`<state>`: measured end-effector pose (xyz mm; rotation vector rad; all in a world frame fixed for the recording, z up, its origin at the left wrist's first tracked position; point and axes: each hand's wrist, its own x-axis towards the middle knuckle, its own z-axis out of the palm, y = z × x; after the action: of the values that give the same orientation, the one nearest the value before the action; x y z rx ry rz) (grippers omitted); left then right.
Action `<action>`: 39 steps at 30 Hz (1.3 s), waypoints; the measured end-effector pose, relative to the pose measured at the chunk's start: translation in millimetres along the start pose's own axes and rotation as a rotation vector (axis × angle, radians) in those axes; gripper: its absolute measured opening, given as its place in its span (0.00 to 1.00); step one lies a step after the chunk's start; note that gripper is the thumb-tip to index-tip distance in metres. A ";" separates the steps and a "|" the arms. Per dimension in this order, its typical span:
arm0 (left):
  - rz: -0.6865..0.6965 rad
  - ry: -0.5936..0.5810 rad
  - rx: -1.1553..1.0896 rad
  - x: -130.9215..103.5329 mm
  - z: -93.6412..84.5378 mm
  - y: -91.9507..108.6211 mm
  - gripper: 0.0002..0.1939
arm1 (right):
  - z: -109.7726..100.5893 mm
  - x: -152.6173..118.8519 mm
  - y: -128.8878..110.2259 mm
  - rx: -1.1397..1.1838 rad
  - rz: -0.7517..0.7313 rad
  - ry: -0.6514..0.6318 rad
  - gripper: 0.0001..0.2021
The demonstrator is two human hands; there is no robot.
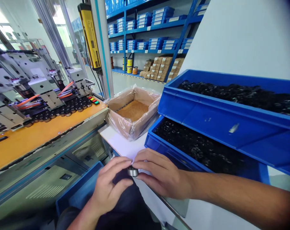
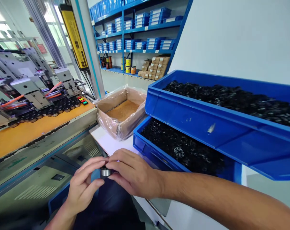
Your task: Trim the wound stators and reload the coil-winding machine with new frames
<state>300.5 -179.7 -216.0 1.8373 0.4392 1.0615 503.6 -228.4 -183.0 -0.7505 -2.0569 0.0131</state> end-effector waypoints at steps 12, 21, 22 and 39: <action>0.297 0.050 0.424 0.9 1.6 6.3 0.14 | 6.2 -4.3 -7.7 -0.069 0.105 -0.128 0.11; -0.025 0.350 1.104 71.9 -166.3 1.8 0.09 | -13.8 -4.4 35.1 -0.376 0.074 -0.147 0.10; -0.095 0.363 1.144 80.7 -186.2 -0.8 0.08 | -19.2 -3.2 40.8 -0.382 0.068 -0.134 0.09; -0.126 0.231 1.617 156.4 -166.6 5.7 0.19 | -89.0 -41.0 110.3 -0.277 0.869 -0.465 0.11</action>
<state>251.5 13.9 -104.8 2.9080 1.9204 0.7952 643.8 -183.6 -194.4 -1.9087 -1.9988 0.4323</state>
